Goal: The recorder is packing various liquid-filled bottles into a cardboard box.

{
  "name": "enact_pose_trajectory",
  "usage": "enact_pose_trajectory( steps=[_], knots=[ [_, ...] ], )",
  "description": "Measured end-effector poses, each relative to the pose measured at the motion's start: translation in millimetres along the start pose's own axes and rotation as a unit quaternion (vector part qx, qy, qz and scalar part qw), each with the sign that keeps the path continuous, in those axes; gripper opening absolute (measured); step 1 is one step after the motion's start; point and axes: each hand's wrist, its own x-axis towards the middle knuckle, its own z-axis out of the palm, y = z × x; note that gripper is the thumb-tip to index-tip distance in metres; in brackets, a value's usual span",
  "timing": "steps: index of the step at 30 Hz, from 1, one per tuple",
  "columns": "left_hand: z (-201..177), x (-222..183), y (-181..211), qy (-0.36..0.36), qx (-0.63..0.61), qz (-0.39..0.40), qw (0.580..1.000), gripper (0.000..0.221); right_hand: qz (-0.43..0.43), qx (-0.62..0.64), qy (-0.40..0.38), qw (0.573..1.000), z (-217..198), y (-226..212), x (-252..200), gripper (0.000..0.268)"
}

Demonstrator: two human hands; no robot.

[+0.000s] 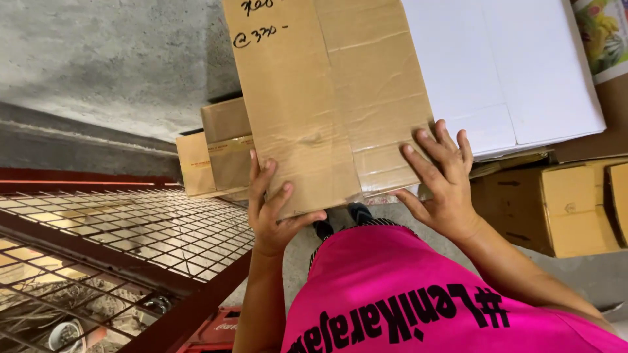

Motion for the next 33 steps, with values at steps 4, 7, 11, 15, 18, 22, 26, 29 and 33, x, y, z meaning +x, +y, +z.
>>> enact_pose_trajectory(
  steps=[4,7,11,15,18,22,26,29,33],
  knots=[
    [2.8,13.5,-7.8,0.000,-0.010,0.011,1.000,0.078,-0.009,0.010,0.013,1.000,2.3,4.6,13.1,0.077],
    [8.2,26.0,-18.7,0.005,-0.002,0.018,1.000,0.080,-0.009,0.049,0.018,0.999,2.9,9.8,29.4,0.077],
    [14.4,34.8,-36.2,0.010,-0.007,0.022,1.000,0.082,0.009,0.079,0.015,0.997,7.0,11.5,44.3,0.078],
    [17.5,35.7,-54.0,0.021,-0.027,0.021,0.999,0.082,0.001,0.099,0.019,0.995,12.0,14.2,56.2,0.077],
    [16.9,31.9,-66.2,0.026,-0.037,0.027,0.999,0.084,-0.018,0.098,0.023,0.995,18.1,15.8,54.1,0.076],
    [14.6,23.7,-65.0,0.026,-0.034,0.044,0.998,0.088,-0.030,0.097,0.016,0.995,17.9,18.7,47.3,0.076],
    [16.3,15.1,-54.7,0.024,-0.035,0.027,0.999,0.088,-0.033,0.088,0.008,0.996,19.5,24.6,33.0,0.077],
    [16.5,5.4,-43.0,0.021,-0.040,-0.005,0.999,0.085,-0.060,0.085,0.004,0.995,18.8,30.0,25.3,0.075],
    [18.7,0.3,-24.6,0.046,-0.008,-0.055,0.997,0.083,-0.072,0.091,0.007,0.993,18.0,32.6,23.7,0.075]
  ],
)
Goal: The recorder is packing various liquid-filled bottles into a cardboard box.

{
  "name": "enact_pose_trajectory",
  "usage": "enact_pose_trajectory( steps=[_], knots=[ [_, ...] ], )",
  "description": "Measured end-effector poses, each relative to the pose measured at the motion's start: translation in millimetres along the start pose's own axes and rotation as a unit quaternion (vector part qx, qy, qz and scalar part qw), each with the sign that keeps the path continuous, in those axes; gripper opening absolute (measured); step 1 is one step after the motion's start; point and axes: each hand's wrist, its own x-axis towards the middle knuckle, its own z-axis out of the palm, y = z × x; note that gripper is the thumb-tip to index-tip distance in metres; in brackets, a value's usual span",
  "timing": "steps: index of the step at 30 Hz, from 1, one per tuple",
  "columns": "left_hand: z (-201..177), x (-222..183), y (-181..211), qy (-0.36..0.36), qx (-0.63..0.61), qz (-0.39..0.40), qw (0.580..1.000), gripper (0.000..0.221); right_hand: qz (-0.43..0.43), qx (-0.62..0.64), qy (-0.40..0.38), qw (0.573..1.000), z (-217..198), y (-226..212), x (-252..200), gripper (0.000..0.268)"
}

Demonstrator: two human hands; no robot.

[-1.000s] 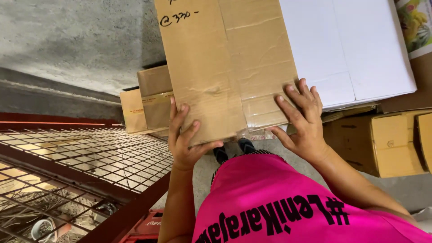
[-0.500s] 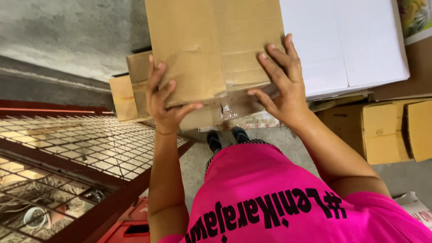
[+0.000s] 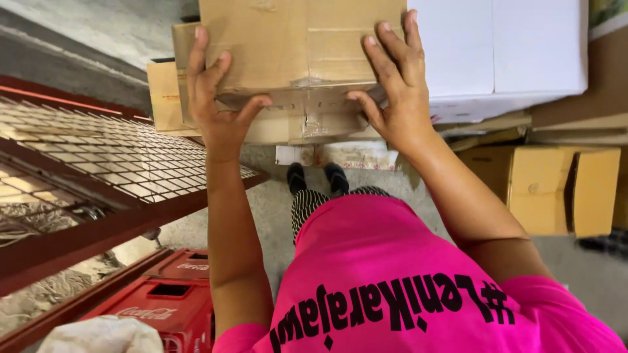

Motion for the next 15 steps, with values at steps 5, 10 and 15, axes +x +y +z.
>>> enact_pose_trajectory(
  steps=[5,10,15],
  knots=[
    [9.7,-20.6,28.6,0.057,0.029,-0.016,0.998,0.077,-0.027,0.005,0.009,1.000,-1.0,-1.6,-0.2,0.076],
    [-2.1,-54.0,89.4,0.035,0.184,-0.122,0.975,0.057,0.012,-0.011,-0.034,0.999,-14.1,-13.7,-1.6,0.079],
    [-3.5,-124.8,114.6,0.098,0.158,-0.179,0.966,0.050,0.002,0.030,-0.011,0.999,-13.7,-37.6,-18.6,0.088]
  ],
)
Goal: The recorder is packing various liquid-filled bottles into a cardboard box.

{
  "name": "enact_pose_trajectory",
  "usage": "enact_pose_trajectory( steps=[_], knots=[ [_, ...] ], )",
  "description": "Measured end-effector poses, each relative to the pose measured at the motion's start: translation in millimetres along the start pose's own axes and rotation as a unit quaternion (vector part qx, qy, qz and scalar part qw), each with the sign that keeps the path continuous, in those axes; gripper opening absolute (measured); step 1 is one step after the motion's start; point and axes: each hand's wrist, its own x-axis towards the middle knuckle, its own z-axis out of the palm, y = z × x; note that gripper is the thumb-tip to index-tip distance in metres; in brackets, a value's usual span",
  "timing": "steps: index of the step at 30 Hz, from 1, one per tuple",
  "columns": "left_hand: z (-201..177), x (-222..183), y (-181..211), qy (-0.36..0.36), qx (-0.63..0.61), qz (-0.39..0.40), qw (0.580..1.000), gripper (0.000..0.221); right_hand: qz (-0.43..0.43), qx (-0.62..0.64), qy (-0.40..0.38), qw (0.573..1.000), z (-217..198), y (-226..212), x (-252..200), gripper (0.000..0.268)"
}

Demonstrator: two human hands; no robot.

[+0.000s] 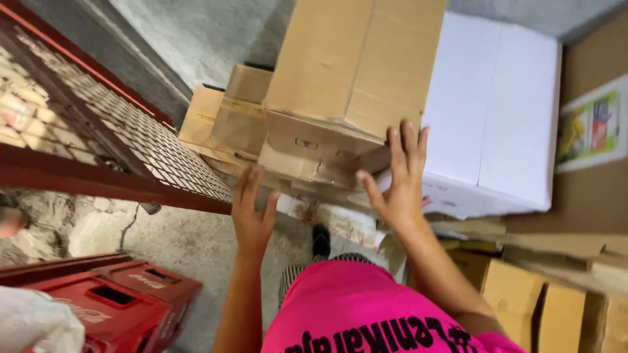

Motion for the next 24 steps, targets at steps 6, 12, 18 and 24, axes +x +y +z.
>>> enact_pose_trajectory(
  steps=[6,12,18,24],
  knots=[
    [-17.0,-55.7,6.6,0.082,0.033,-0.116,0.989,0.042,-0.027,-0.012,-0.010,1.000,26.7,23.0,-14.6,0.106],
    [-35.7,-113.1,35.7,0.112,0.068,-0.156,0.979,0.042,-0.075,-0.092,-0.037,0.992,53.1,84.4,-24.0,0.118],
    [-57.6,-182.9,73.7,0.170,0.094,-0.174,0.965,0.042,-0.154,0.024,-0.110,0.982,72.1,11.7,-62.8,0.113],
    [-100.6,-259.2,114.9,0.207,0.169,-0.251,0.930,0.054,-0.346,0.151,-0.314,0.871,101.2,-111.9,-131.3,0.108]
  ],
)
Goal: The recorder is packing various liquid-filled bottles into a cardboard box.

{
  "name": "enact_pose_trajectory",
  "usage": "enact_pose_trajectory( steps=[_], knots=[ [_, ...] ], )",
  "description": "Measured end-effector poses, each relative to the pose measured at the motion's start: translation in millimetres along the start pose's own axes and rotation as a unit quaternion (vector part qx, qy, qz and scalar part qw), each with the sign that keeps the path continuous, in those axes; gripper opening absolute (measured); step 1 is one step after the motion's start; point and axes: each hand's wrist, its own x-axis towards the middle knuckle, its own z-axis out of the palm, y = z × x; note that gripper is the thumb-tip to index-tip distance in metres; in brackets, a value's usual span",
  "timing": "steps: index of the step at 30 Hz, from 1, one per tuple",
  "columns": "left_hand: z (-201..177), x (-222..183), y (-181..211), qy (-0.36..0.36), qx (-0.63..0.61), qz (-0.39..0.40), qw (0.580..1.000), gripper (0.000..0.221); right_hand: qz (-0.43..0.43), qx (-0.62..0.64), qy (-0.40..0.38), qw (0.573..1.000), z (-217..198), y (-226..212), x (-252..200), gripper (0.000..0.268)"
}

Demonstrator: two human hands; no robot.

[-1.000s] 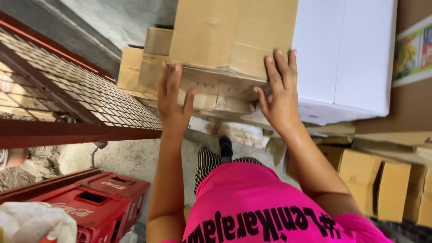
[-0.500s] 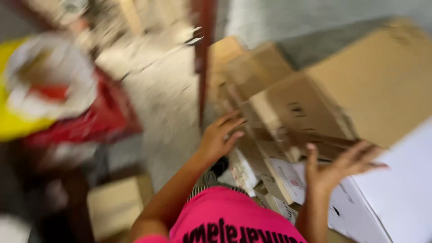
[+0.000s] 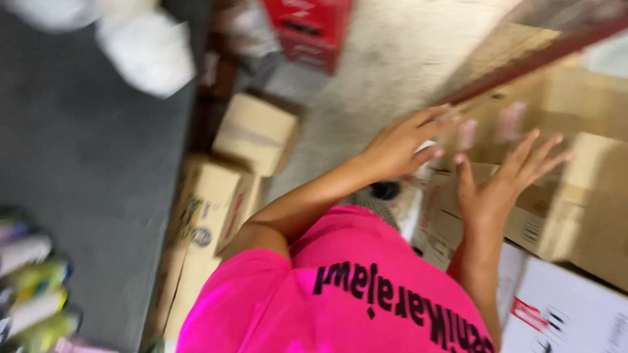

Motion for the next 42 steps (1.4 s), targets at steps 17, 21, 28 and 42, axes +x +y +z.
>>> enact_pose_trajectory(
  steps=[17,21,28,42],
  knots=[
    [-152.1,-19.5,-86.1,0.232,0.316,-0.238,0.889,0.082,-0.381,0.123,-0.222,0.889,167.0,-258.3,169.3,0.092],
    [-173.9,-15.8,-103.0,0.256,0.344,-0.284,0.858,0.082,-0.441,0.145,-0.216,0.859,205.2,-282.5,195.8,0.089],
    [-202.9,-39.0,-136.5,0.321,0.354,-0.379,0.793,0.074,-0.536,0.155,-0.279,0.781,254.9,-340.9,206.4,0.075],
    [-297.8,-132.2,-198.7,0.415,0.293,-0.455,0.731,0.076,-0.577,0.176,-0.374,0.704,362.7,-468.5,208.3,0.087]
  ],
)
